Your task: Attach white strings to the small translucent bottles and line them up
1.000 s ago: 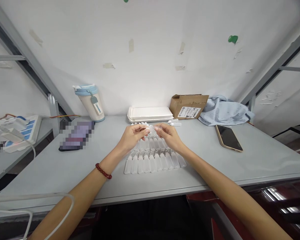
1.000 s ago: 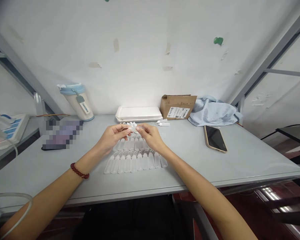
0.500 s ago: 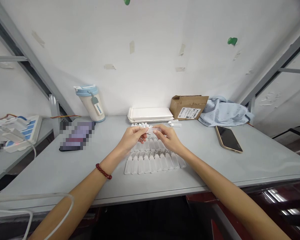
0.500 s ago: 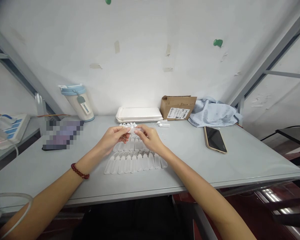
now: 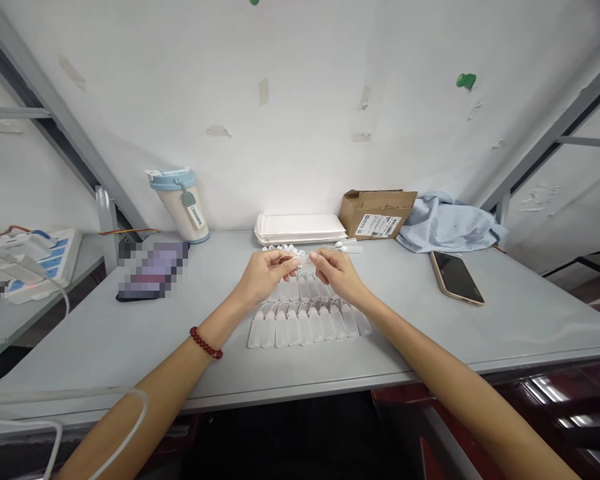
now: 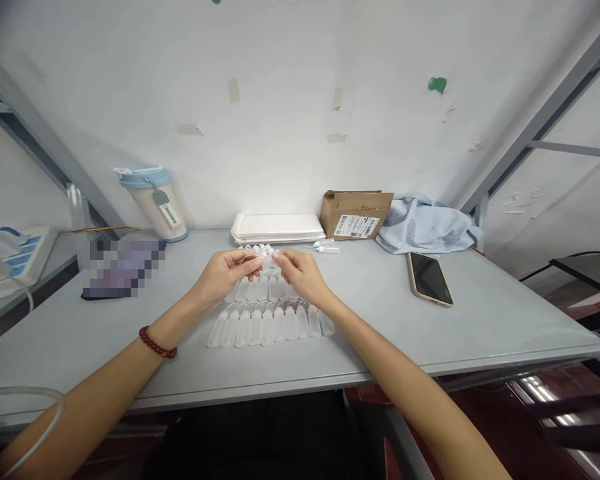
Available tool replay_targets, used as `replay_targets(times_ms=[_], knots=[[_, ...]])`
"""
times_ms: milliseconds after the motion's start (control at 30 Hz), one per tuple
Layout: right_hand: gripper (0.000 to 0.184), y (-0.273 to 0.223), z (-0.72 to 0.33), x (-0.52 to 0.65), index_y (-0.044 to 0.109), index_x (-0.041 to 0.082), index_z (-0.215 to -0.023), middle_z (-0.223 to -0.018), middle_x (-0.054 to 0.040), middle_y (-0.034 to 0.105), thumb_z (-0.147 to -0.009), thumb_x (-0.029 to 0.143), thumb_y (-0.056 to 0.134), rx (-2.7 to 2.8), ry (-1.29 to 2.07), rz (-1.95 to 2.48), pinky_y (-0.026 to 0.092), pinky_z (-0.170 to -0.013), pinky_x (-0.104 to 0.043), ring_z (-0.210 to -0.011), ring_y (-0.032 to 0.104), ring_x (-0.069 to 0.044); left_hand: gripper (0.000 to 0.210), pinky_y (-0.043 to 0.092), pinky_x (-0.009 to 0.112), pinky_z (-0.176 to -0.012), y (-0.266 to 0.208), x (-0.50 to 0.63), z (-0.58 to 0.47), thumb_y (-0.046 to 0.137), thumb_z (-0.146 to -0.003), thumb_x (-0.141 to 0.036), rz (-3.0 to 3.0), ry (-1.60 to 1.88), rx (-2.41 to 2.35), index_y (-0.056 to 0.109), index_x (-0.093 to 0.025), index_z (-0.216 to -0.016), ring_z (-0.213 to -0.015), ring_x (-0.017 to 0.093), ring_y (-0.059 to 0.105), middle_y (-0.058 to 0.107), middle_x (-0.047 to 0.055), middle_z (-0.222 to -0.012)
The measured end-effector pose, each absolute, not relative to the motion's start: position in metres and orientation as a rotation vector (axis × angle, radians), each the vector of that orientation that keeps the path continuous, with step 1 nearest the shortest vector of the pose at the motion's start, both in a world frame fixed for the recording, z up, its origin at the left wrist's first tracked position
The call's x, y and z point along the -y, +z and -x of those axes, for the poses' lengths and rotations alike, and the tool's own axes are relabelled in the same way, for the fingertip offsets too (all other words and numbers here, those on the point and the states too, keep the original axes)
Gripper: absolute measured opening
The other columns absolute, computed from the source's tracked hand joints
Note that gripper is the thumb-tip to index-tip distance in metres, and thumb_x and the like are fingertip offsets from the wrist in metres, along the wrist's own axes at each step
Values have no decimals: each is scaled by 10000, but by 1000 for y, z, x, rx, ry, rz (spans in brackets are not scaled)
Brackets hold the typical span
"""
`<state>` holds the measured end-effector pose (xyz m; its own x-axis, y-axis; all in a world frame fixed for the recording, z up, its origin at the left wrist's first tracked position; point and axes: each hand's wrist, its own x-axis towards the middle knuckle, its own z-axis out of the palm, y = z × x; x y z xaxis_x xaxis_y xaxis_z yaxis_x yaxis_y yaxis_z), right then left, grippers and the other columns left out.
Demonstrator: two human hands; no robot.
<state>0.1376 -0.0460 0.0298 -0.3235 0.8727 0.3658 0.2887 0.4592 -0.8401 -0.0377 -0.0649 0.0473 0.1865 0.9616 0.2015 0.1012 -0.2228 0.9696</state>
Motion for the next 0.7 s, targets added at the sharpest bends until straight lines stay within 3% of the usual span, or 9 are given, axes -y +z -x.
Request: replay_targets(times_ms=[233,533,700], knots=[[477,30,-138,43,400,182,-561,-439,47,427,-876,541,408,1810,991,941,306,-507,-232,-447,366,-81,248,447,255,-596,46,67,33,667,-694,-365,-1531,1237,-1113,662,-129,-769,-610,119,524,593,15,-651],[326,25,-136,44,591,151,-892,-535,53,429,-857,462,502,1768,966,856,332,-490,-220,-494,417,-90,299,437,243,-575,42,62,36,605,-760,-412,-1460,1122,-1147,631,-127,-675,-610,114,534,602,28,-672],[302,22,-137,44,604,142,-994,-703,-23,599,-859,402,527,1919,672,852,408,-546,-241,-605,529,-128,348,411,243,-538,41,61,38,583,-780,-436,-1424,1055,-1134,596,-130,-615,-562,109,510,553,13,-593]])
